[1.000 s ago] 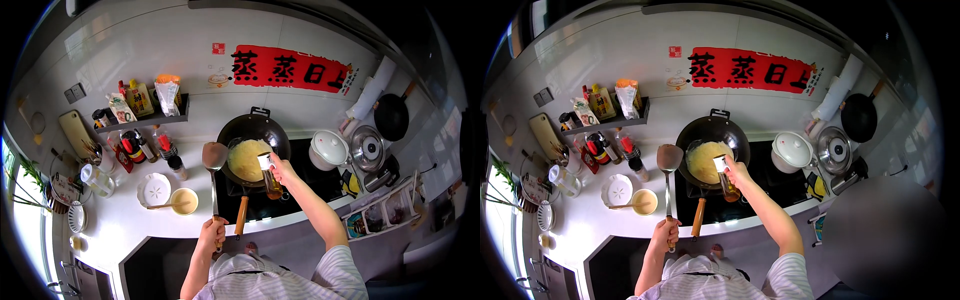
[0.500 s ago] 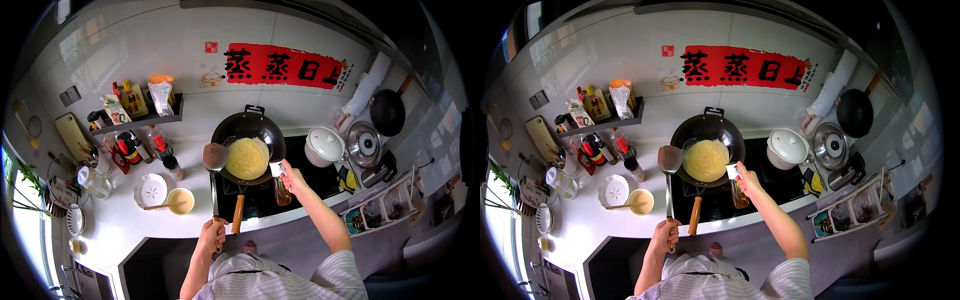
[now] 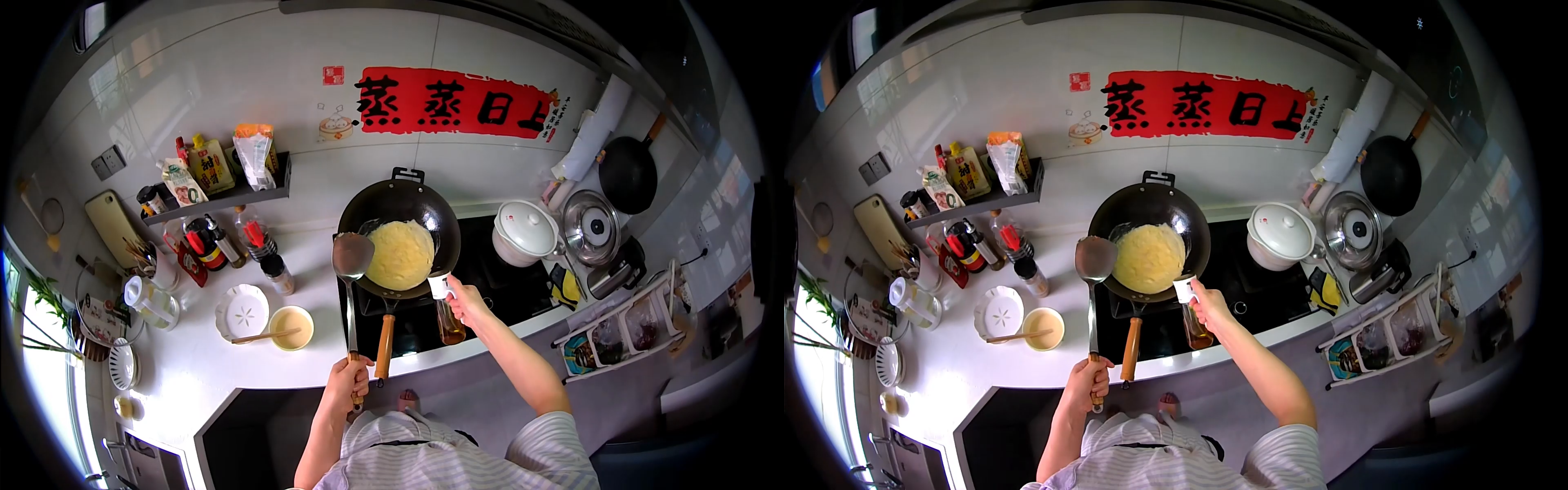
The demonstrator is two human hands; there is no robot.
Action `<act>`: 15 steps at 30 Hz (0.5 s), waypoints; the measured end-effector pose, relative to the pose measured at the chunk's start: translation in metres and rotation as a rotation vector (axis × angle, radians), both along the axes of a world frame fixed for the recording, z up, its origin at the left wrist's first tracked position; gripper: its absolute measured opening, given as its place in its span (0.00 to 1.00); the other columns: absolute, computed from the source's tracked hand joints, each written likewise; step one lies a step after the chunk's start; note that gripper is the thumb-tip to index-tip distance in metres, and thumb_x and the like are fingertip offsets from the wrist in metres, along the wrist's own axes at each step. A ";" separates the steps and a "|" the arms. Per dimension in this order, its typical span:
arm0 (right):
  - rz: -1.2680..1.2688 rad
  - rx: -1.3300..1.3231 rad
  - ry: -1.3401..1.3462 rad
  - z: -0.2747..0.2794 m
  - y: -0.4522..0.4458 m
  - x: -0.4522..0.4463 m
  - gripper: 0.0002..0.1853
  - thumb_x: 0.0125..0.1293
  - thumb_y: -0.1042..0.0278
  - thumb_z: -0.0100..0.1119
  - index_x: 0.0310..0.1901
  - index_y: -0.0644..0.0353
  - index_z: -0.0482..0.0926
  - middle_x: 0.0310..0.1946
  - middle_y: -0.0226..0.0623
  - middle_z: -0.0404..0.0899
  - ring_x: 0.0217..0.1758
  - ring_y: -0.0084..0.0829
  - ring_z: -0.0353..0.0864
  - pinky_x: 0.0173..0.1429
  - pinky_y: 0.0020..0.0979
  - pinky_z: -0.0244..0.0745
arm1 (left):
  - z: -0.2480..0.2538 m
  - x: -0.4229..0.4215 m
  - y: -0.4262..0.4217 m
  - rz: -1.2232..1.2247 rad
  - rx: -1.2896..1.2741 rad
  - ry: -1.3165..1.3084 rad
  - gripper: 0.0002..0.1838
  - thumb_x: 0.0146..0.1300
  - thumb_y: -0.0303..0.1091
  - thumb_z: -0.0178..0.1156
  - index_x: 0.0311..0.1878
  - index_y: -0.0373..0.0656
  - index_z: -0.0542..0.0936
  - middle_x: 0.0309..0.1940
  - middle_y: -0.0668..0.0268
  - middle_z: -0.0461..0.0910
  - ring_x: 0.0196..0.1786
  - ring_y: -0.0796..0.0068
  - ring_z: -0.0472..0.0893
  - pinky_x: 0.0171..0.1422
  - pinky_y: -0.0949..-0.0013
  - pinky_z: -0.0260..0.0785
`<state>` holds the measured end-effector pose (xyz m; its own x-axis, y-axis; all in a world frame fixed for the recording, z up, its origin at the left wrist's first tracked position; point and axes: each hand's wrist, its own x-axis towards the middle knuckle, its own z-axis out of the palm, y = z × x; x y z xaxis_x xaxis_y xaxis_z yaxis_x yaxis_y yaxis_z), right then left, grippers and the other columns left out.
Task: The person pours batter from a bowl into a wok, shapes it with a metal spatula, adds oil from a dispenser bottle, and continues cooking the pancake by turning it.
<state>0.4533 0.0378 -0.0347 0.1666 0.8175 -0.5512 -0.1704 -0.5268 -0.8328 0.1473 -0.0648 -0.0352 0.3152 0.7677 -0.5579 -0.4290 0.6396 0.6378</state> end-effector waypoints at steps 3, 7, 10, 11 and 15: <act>0.009 0.024 -0.029 -0.011 0.001 -0.002 0.27 0.66 0.39 0.54 0.24 0.57 0.68 0.11 0.18 0.55 0.11 0.15 0.50 0.16 0.21 0.46 | -0.001 -0.001 -0.001 0.005 -0.006 -0.004 0.07 0.66 0.27 0.48 0.38 0.35 0.74 0.17 0.72 0.60 0.15 0.83 0.58 0.19 0.76 0.51; 0.024 0.041 -0.045 -0.014 0.000 -0.004 0.27 0.66 0.39 0.54 0.24 0.57 0.68 0.11 0.18 0.55 0.11 0.15 0.50 0.16 0.22 0.46 | 0.000 -0.002 -0.003 0.014 -0.009 0.007 0.06 0.66 0.27 0.49 0.38 0.35 0.74 0.17 0.72 0.61 0.15 0.83 0.58 0.19 0.76 0.51; -0.012 -0.022 -0.008 -0.001 -0.003 -0.008 0.27 0.66 0.39 0.54 0.24 0.58 0.69 0.11 0.18 0.55 0.10 0.15 0.50 0.15 0.22 0.45 | -0.001 -0.003 -0.005 0.019 -0.011 0.002 0.07 0.66 0.28 0.49 0.38 0.35 0.74 0.17 0.72 0.61 0.15 0.83 0.58 0.19 0.76 0.51; -0.010 -0.022 -0.009 0.001 -0.003 -0.008 0.27 0.66 0.39 0.54 0.24 0.58 0.69 0.11 0.18 0.55 0.10 0.15 0.50 0.15 0.22 0.45 | -0.003 -0.003 -0.005 0.021 -0.011 0.002 0.07 0.66 0.28 0.49 0.38 0.35 0.74 0.17 0.72 0.61 0.15 0.83 0.58 0.19 0.76 0.51; -0.019 -0.051 -0.009 -0.004 -0.002 -0.007 0.27 0.66 0.39 0.54 0.24 0.58 0.69 0.10 0.18 0.55 0.10 0.15 0.50 0.15 0.21 0.45 | -0.003 -0.004 -0.007 0.023 -0.003 -0.006 0.07 0.66 0.28 0.49 0.39 0.35 0.74 0.18 0.72 0.61 0.15 0.84 0.58 0.19 0.76 0.51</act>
